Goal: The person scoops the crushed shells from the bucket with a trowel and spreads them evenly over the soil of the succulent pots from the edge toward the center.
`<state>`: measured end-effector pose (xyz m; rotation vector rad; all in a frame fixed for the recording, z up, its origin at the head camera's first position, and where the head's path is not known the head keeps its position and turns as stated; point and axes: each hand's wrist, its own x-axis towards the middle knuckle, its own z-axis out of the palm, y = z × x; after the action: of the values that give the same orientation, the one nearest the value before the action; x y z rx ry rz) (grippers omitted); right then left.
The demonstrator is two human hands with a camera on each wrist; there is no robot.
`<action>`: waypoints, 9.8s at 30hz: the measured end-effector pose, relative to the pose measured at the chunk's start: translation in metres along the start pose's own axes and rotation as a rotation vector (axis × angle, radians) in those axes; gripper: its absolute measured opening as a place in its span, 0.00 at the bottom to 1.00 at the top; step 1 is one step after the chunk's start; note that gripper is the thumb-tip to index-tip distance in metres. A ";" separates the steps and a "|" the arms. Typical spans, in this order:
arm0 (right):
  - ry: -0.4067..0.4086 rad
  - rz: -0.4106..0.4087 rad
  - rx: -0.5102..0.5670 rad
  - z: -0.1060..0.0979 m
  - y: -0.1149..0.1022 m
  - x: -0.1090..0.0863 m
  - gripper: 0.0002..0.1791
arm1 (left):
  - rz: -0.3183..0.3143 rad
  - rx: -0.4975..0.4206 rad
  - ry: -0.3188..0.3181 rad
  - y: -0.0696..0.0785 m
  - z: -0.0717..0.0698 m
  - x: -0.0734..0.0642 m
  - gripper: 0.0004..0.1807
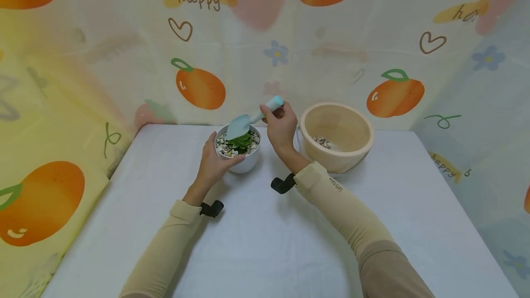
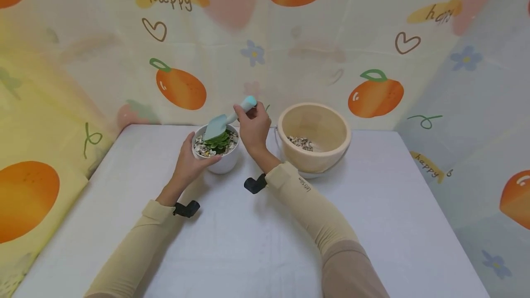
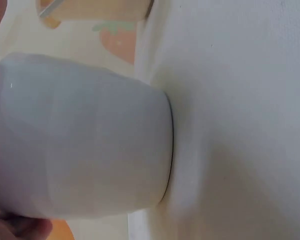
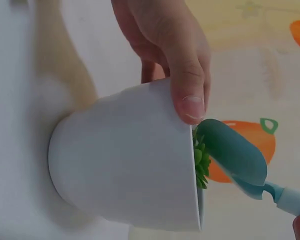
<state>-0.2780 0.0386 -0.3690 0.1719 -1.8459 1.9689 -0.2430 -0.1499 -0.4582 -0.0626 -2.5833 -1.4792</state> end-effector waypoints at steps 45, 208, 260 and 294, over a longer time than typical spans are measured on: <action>0.166 0.254 0.252 -0.116 -0.056 0.061 0.05 | 0.005 0.170 0.089 0.017 -0.003 0.010 0.64; -0.303 0.399 -0.933 -0.181 -0.001 0.069 0.24 | 0.315 0.168 -0.391 0.118 0.131 0.049 0.62; 0.005 0.825 0.303 -0.232 -0.033 0.086 0.08 | 0.320 0.140 -0.380 0.114 0.132 0.050 0.62; 0.272 0.636 0.450 -0.252 -0.026 0.073 0.22 | 0.303 0.149 -0.389 0.116 0.130 0.050 0.63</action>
<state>-0.2832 0.3009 -0.3435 -0.5950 -1.3540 2.6493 -0.2943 0.0185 -0.4153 -0.7567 -2.8013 -1.2621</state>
